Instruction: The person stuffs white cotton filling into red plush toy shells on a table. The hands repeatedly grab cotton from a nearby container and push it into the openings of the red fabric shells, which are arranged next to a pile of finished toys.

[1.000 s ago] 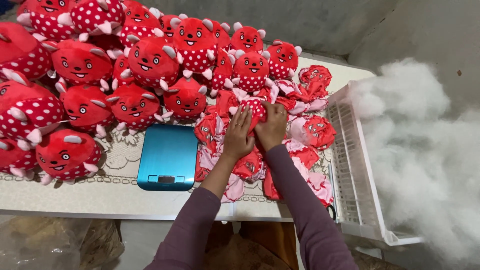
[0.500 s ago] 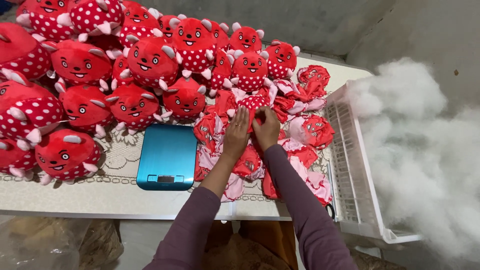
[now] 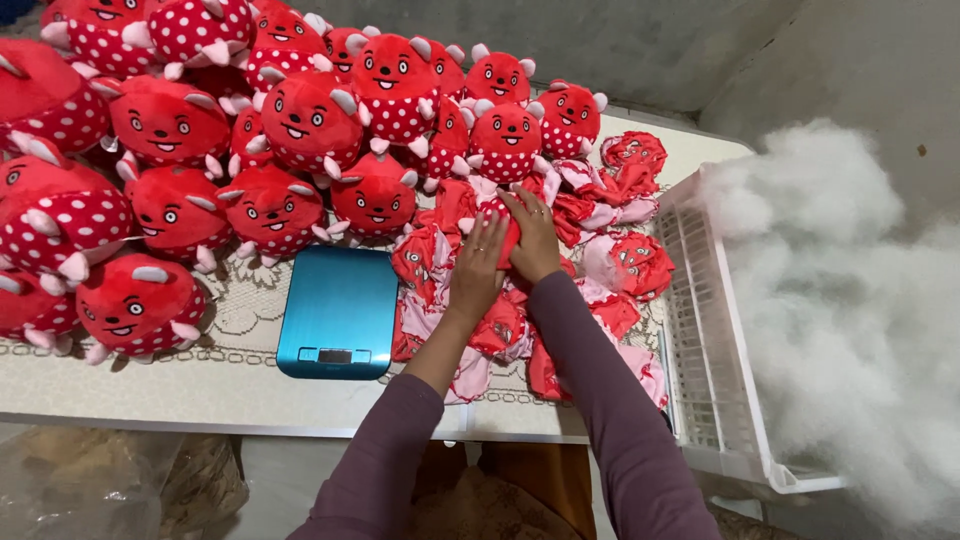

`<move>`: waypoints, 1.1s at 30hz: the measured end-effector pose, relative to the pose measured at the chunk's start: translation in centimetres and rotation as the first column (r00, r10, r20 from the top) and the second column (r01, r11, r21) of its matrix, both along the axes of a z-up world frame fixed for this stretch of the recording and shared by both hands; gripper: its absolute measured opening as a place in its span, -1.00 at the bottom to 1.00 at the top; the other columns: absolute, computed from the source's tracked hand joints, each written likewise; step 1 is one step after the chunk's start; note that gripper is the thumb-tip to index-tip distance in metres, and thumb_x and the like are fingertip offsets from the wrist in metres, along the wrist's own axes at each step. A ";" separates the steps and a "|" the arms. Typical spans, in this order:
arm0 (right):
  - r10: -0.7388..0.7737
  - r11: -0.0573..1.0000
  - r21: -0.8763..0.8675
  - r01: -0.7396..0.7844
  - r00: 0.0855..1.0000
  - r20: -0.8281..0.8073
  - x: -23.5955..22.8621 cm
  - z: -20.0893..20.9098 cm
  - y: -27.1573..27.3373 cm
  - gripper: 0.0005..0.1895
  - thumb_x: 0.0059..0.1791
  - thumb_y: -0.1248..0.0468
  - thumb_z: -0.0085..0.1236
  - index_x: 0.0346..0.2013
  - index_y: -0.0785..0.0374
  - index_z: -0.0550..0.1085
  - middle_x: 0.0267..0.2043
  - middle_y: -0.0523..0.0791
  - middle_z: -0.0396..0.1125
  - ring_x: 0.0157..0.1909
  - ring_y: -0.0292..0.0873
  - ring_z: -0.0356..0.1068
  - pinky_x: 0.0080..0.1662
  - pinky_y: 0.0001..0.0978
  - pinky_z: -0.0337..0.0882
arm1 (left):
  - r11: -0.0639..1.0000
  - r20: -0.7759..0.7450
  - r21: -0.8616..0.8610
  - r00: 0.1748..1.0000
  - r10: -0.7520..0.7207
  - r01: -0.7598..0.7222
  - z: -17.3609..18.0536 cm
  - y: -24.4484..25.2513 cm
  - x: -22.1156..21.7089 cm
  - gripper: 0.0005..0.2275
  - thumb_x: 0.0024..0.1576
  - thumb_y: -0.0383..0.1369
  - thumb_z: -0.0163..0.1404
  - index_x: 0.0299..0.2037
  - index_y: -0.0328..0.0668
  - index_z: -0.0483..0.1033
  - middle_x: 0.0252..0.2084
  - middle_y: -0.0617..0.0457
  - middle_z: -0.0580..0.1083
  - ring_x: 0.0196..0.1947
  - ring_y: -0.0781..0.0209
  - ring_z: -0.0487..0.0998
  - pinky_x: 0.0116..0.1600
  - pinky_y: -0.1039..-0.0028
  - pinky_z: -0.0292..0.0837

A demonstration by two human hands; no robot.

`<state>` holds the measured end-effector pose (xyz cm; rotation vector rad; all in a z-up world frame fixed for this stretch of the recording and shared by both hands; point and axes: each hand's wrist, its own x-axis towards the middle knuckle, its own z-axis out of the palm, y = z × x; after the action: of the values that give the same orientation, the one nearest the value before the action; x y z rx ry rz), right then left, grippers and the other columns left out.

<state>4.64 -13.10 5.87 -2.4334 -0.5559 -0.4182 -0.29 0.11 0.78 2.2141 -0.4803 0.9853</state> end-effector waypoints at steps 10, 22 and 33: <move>0.020 0.992 0.125 -0.017 1.000 -0.020 -0.2 -2.9 -2.0 -0.44 -0.07 0.38 0.22 0.20 -0.17 0.53 0.38 -0.09 0.27 0.42 0.29 0.14 0.41 0.14 0.10 | 0.997 -0.092 -0.036 0.994 0.062 -0.065 -2.7 -0.4 0.0 -0.34 -0.01 -0.61 -0.09 0.42 -0.42 0.16 0.38 -0.35 0.27 0.35 -0.19 0.34 0.33 0.23 0.33; -0.156 0.917 -0.385 0.104 0.982 -0.106 3.2 -1.1 1.2 -0.37 -0.17 0.14 0.32 0.21 -0.29 0.46 0.18 -0.16 0.29 0.16 0.16 0.38 0.17 -0.03 0.45 | 0.998 -0.139 0.007 0.989 0.057 -0.056 -6.3 -0.4 1.2 -0.48 0.04 -0.51 -0.07 0.30 -0.31 0.37 0.26 -0.19 0.44 0.22 -0.02 0.50 0.16 0.31 0.48; -0.018 0.955 -0.297 -0.002 0.998 -0.066 -2.6 0.5 0.5 -0.01 -0.13 0.30 -0.02 0.59 0.05 -0.11 0.64 0.03 -0.28 0.55 0.38 -0.29 0.38 0.33 0.07 | 0.999 -0.059 -0.038 0.998 0.027 -0.030 -0.6 0.1 0.3 -0.40 0.10 -0.53 -0.03 0.43 -0.16 0.24 0.42 -0.29 0.23 0.40 -0.30 0.23 0.40 0.10 0.24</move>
<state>2.00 -12.56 6.36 -2.7268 -0.6175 -0.2690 0.05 0.17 0.14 2.2144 -0.4006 0.9336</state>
